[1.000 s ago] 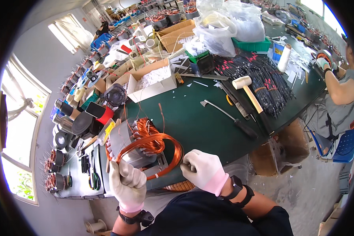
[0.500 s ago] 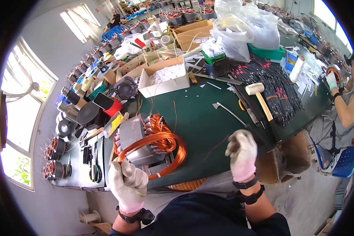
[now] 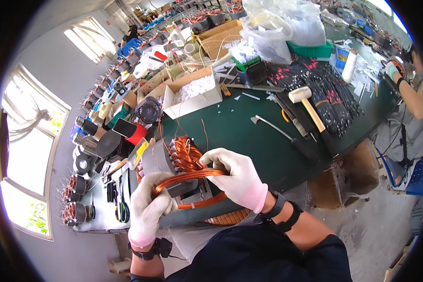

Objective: Winding copper wire into an electric motor stator and assembling components on a workbench.

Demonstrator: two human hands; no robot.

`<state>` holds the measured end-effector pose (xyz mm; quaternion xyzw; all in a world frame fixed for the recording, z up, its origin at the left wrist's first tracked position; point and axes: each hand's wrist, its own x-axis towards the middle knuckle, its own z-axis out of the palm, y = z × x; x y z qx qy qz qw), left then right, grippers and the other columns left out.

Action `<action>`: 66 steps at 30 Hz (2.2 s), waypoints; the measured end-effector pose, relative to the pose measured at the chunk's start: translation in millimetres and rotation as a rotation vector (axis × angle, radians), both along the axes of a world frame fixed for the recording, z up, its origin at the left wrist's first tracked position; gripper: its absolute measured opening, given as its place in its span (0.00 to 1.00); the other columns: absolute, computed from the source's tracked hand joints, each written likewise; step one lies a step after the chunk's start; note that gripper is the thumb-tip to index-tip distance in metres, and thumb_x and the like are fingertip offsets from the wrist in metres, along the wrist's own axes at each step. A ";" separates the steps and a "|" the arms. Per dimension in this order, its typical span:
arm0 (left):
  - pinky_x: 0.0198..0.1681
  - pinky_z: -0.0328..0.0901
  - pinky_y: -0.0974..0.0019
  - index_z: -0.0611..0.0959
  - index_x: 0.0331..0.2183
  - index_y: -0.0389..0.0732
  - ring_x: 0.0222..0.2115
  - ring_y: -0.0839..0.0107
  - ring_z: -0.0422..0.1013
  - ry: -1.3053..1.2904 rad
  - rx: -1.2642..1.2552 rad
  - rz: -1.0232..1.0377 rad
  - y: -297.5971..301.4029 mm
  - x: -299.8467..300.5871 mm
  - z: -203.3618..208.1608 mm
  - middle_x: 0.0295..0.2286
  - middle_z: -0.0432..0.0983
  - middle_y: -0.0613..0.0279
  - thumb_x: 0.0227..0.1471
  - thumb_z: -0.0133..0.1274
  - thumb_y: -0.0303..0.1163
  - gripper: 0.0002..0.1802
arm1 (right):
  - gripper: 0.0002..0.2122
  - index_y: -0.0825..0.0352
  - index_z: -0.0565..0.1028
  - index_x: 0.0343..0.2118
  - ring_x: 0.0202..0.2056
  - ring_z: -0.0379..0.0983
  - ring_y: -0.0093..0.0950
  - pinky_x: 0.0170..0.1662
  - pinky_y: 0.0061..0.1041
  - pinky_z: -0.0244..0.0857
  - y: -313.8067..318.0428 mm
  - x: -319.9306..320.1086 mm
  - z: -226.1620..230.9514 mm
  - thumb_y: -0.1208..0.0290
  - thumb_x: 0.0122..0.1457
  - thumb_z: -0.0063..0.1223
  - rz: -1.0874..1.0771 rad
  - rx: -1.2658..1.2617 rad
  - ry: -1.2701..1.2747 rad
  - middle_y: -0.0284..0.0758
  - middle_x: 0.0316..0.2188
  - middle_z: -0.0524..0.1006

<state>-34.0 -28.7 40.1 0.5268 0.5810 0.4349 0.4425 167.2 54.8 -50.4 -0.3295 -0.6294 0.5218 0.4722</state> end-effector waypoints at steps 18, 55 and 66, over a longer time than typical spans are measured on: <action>0.21 0.48 0.71 0.75 0.36 0.38 0.15 0.82 0.48 -0.913 0.075 0.059 -32.7 -14.2 -61.8 0.17 0.55 0.76 0.68 0.49 0.41 0.15 | 0.28 0.52 0.71 0.60 0.56 0.68 0.45 0.57 0.49 0.65 -46.3 -16.0 35.9 0.60 0.55 0.61 -0.175 1.113 -0.875 0.41 0.59 0.69; 0.17 0.47 0.70 0.71 0.31 0.37 0.12 0.82 0.47 -0.708 0.069 0.008 -22.5 33.5 -47.3 0.15 0.53 0.74 0.70 0.46 0.43 0.19 | 0.05 0.70 0.72 0.26 0.27 0.72 0.22 0.31 0.22 0.68 -52.8 9.4 -27.5 0.88 0.51 0.52 -0.131 -0.022 0.027 0.39 0.33 0.79; 0.13 0.40 0.75 0.73 0.33 0.39 0.11 0.87 0.40 -0.757 0.241 0.059 -20.5 7.3 -66.2 0.14 0.45 0.80 0.74 0.39 0.41 0.20 | 0.08 0.70 0.77 0.35 0.20 0.75 0.21 0.22 0.21 0.67 -46.0 276.2 -136.8 0.75 0.65 0.46 -0.884 -0.316 -0.213 0.34 0.24 0.79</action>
